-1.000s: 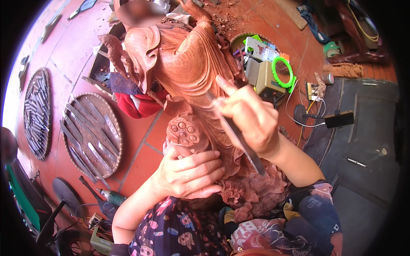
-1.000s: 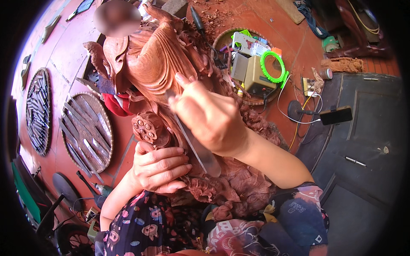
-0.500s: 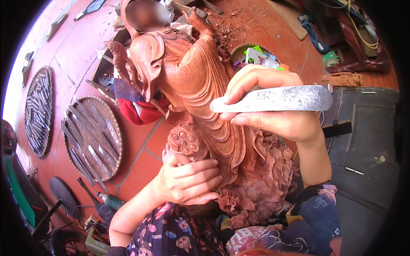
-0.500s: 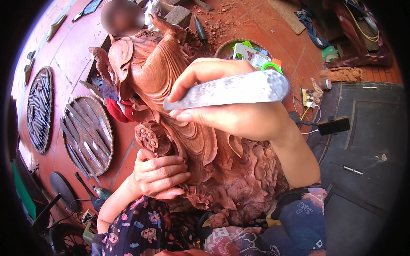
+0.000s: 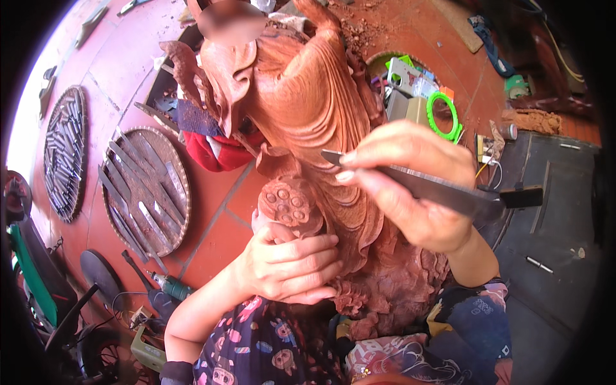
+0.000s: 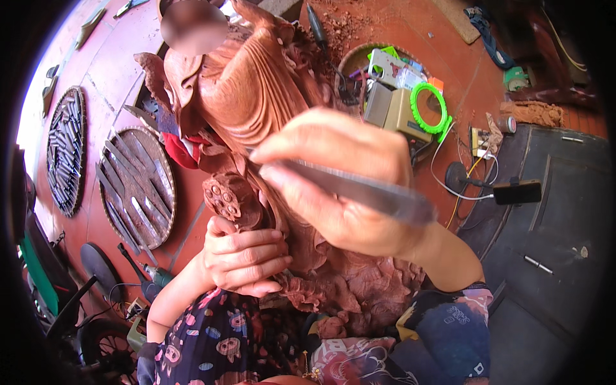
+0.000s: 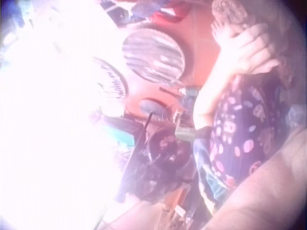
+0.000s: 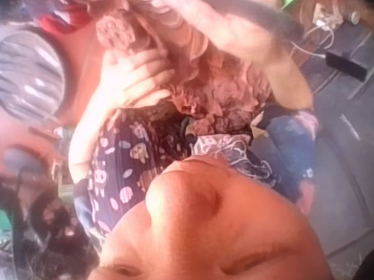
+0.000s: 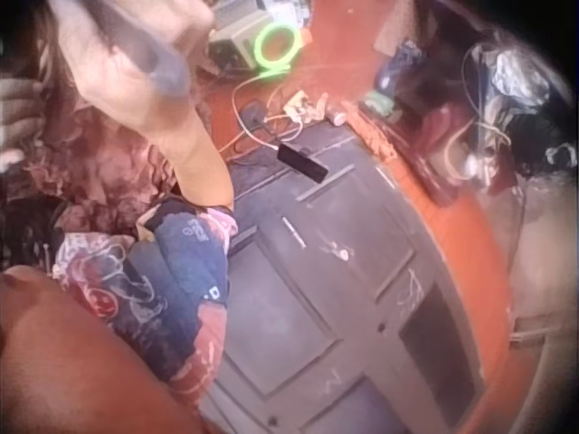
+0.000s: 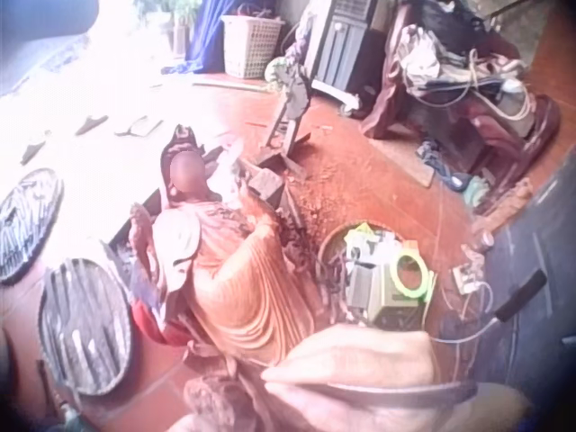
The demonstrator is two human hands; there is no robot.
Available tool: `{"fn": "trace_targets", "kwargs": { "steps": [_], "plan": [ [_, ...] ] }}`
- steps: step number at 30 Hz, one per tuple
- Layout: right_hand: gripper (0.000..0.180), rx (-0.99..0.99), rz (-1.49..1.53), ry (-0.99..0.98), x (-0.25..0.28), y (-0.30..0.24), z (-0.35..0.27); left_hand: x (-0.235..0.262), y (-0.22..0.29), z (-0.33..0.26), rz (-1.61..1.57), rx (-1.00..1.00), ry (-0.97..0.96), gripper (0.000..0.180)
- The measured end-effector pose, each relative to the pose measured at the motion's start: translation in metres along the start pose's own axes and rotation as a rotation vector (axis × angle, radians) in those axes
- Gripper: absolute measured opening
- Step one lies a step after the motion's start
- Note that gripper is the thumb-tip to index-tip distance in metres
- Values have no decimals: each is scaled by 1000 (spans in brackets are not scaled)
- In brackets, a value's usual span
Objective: The person carves a wooden sculpture of a figure using a chisel, focusing on refining the details of the garment folds and a lotus-like element. The person holds the sculpture steady with one hand while making precise cuts with the other.
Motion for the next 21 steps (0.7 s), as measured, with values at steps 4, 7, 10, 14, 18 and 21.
{"fn": "trace_targets", "kwargs": {
  "steps": [4,7,10,14,18,21],
  "plan": [
    [18,-218,42,-17,-10,-13,-29,1,0,-1,12,-1,-18,25],
    [21,-223,47,-45,-1,-30,-43,11,3,3,-69,16,7,31],
    [25,-230,156,-19,2,-45,-54,21,7,6,-79,55,192,36],
    [20,-286,268,-27,-5,-58,-56,22,10,44,2,92,-69,32],
    [73,-553,538,476,-8,-61,-75,16,14,49,-401,267,-21,21],
    [70,-316,-185,489,-3,-49,-78,13,13,50,-489,379,-48,24]
  ]
}}
Point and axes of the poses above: each hand's wrist, its own z-axis towards the middle knuckle, its own x-axis out of the back of the hand, y = z × x, the point moved 4 cm from there along z, towards the middle knuckle, and after that the axes turned 1 degree about -x, right-handed, at the moved point
